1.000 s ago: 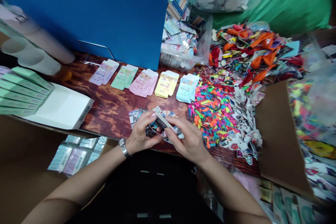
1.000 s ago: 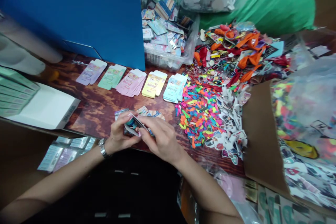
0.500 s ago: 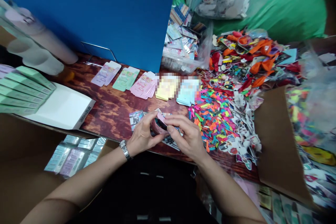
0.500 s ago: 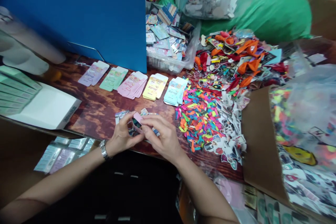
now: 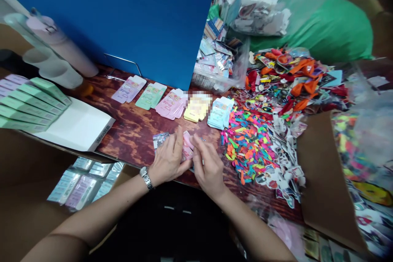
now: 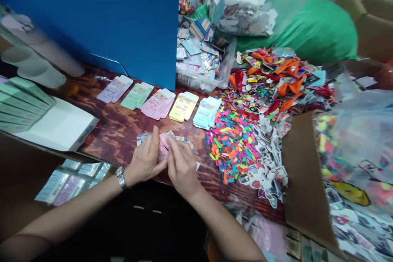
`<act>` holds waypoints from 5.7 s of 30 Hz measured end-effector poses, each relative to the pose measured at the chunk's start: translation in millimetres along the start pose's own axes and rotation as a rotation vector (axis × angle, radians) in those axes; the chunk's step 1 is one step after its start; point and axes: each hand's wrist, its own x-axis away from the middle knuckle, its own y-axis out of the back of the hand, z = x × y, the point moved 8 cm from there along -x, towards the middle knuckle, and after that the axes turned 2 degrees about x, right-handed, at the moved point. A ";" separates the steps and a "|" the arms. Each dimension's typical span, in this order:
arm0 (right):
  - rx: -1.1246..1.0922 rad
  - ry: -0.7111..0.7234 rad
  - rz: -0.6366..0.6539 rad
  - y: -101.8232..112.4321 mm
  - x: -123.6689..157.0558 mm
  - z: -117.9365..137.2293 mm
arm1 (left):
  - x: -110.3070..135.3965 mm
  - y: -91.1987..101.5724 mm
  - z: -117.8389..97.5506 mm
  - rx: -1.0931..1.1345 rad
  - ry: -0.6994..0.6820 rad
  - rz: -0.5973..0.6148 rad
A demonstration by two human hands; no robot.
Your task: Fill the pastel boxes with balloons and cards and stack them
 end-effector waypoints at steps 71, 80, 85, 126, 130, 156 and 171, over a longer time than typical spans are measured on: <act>-0.108 0.167 0.303 -64.7 27.9 6.9 | -115.3 -59.0 148.9 -0.314 0.407 0.235; -0.007 0.186 0.250 -49.9 8.2 -6.8 | -109.6 -35.0 136.7 -0.281 0.446 0.146; 0.209 0.114 0.015 -21.2 -33.1 -29.4 | -87.7 -5.9 104.3 -0.112 0.365 -0.030; -0.197 -0.271 -0.018 -24.8 -18.5 -36.4 | -36.8 20.4 17.1 -0.236 0.016 0.081; -0.553 -0.637 -0.231 -19.1 -12.3 -83.3 | -31.3 46.4 18.0 -0.014 -0.112 -0.192; -0.129 -0.472 -0.015 42.6 11.3 -109.8 | -5.1 -14.2 57.0 0.534 0.217 0.064; 0.304 0.050 0.056 21.1 -4.0 -38.6 | -19.0 -25.2 23.5 0.393 -0.006 0.033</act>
